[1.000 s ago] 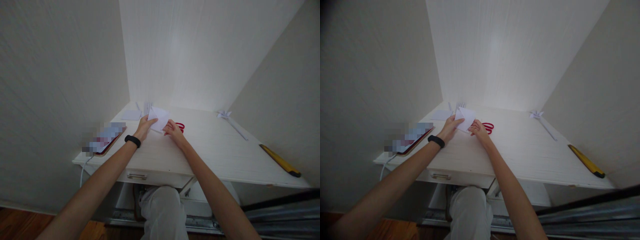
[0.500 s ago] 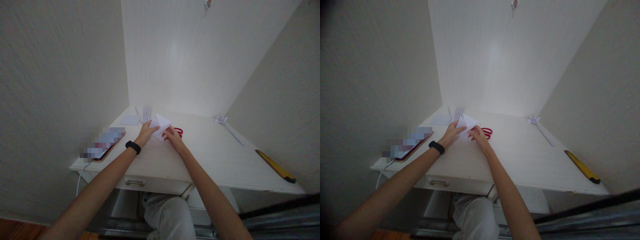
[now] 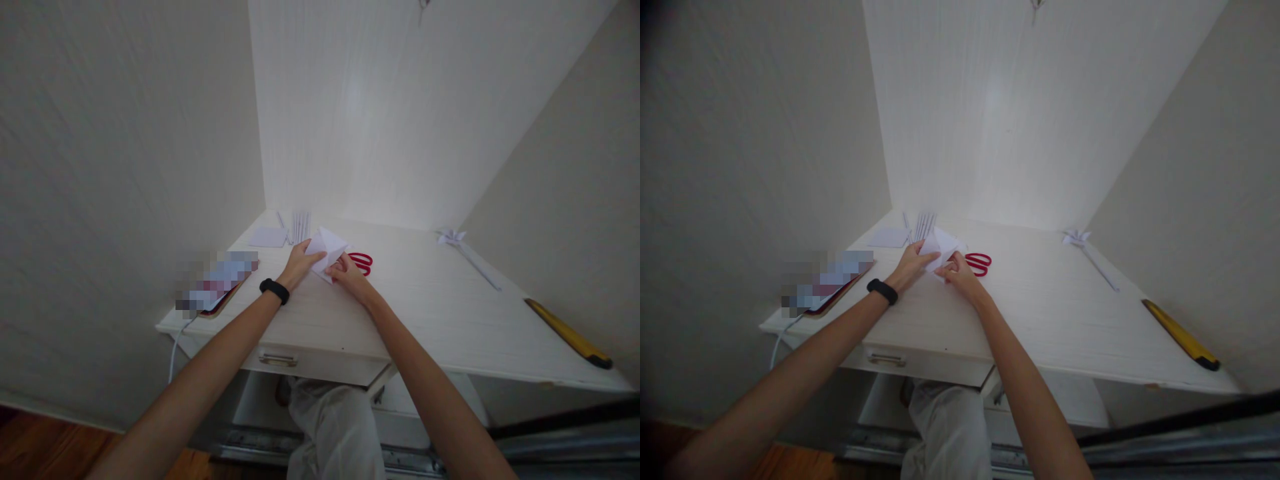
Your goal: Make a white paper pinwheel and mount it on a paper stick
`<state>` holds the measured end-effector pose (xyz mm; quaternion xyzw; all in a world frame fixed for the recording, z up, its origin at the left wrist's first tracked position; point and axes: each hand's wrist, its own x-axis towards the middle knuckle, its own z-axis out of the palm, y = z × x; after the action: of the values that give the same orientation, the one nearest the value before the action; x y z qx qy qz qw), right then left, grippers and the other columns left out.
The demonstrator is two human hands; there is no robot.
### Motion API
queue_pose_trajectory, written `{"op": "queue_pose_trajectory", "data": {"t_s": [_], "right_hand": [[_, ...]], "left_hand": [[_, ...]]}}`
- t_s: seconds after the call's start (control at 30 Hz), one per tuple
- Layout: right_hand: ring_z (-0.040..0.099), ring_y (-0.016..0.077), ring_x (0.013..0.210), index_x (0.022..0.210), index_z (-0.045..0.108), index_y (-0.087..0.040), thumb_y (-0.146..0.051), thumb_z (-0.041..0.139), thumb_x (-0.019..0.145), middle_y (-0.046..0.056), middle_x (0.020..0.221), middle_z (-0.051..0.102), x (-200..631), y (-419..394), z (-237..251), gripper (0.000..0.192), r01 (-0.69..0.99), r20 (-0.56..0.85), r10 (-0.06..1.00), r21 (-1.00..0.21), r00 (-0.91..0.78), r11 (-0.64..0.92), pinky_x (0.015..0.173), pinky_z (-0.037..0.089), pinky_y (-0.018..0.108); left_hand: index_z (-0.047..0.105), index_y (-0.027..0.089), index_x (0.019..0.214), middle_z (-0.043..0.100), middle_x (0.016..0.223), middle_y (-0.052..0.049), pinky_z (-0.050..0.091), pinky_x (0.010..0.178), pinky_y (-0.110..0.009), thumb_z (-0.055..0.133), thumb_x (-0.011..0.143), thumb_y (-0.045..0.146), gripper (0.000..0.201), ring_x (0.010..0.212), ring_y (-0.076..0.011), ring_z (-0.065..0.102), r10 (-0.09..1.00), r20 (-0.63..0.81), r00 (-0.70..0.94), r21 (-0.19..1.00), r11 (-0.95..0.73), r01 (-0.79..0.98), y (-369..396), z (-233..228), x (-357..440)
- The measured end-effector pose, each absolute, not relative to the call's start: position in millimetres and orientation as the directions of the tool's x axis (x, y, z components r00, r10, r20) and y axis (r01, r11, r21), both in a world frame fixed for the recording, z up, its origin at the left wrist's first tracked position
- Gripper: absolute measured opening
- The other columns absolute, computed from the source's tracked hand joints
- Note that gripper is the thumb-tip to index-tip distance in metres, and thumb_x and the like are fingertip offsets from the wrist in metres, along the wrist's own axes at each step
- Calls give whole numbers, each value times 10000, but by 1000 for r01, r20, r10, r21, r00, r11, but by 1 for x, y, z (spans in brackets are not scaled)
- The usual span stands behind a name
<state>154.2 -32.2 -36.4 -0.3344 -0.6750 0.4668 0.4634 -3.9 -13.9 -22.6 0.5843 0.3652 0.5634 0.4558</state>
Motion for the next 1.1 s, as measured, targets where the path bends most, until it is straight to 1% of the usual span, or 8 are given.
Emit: {"op": "queue_pose_trajectory", "data": {"t_s": [0.1,0.2,0.33,0.47,0.6,0.8,0.93,1.1], "right_hand": [[586,153,755,1065,486,-225,-396,676,681,15,878,618,153,-36,-35,461,38,289,896,-947,-338,319,672,508,282],[593,169,829,1099,485,-213,-371,686,673,42,962,632,151,-41,-29,496,20,301,907,-947,-295,320,731,506,305],[577,184,939,1030,535,-202,-392,642,695,68,1053,630,150,-44,-23,399,32,320,920,-941,-225,336,796,479,307],[571,179,829,929,581,-171,-488,626,688,60,903,647,152,-42,-23,401,105,311,937,-938,-156,329,715,467,296],[525,145,666,829,600,-160,-537,630,658,19,721,605,154,-38,-24,415,136,299,951,-942,-79,307,615,431,271],[522,133,655,837,598,-175,-531,616,664,0,701,588,156,-35,-25,396,49,314,948,-947,-57,317,569,402,239],[512,130,617,796,586,-170,-534,626,654,-5,670,581,157,-34,-26,393,46,312,948,-948,-65,315,521,384,233],[543,144,634,824,601,-164,-520,617,681,8,700,604,157,-32,-28,383,44,348,935,-935,-61,351,541,402,247]], "left_hand": [[630,108,926,669,858,-76,467,633,-274,712,641,307,357,693,-161,594,938,330,106,944,-325,-61,-14,-23,-4],[633,103,929,676,878,-86,473,654,-283,714,636,304,365,722,-171,602,937,328,118,945,-325,-48,-15,-22,-4],[632,99,947,682,887,-89,469,670,-281,721,627,287,382,718,-165,607,941,307,143,950,-294,-108,-19,-20,-3],[629,106,894,683,840,-72,461,658,-275,738,609,275,349,681,-153,598,942,296,159,947,-269,-174,-21,-18,0],[634,107,883,693,840,-68,467,681,-284,753,596,282,358,694,-158,604,940,301,162,938,-261,-227,-24,-18,1],[638,103,912,697,903,-82,477,729,-301,765,594,260,377,743,-157,616,957,271,109,933,-233,-274,-27,-19,0],[641,102,897,694,889,-74,477,730,-302,769,590,265,371,729,-150,612,969,237,68,940,-210,-270,-27,-20,0],[643,101,929,699,936,-91,479,774,-319,759,609,268,379,776,-166,628,968,233,89,938,-200,-282,-24,-23,-1]]}}
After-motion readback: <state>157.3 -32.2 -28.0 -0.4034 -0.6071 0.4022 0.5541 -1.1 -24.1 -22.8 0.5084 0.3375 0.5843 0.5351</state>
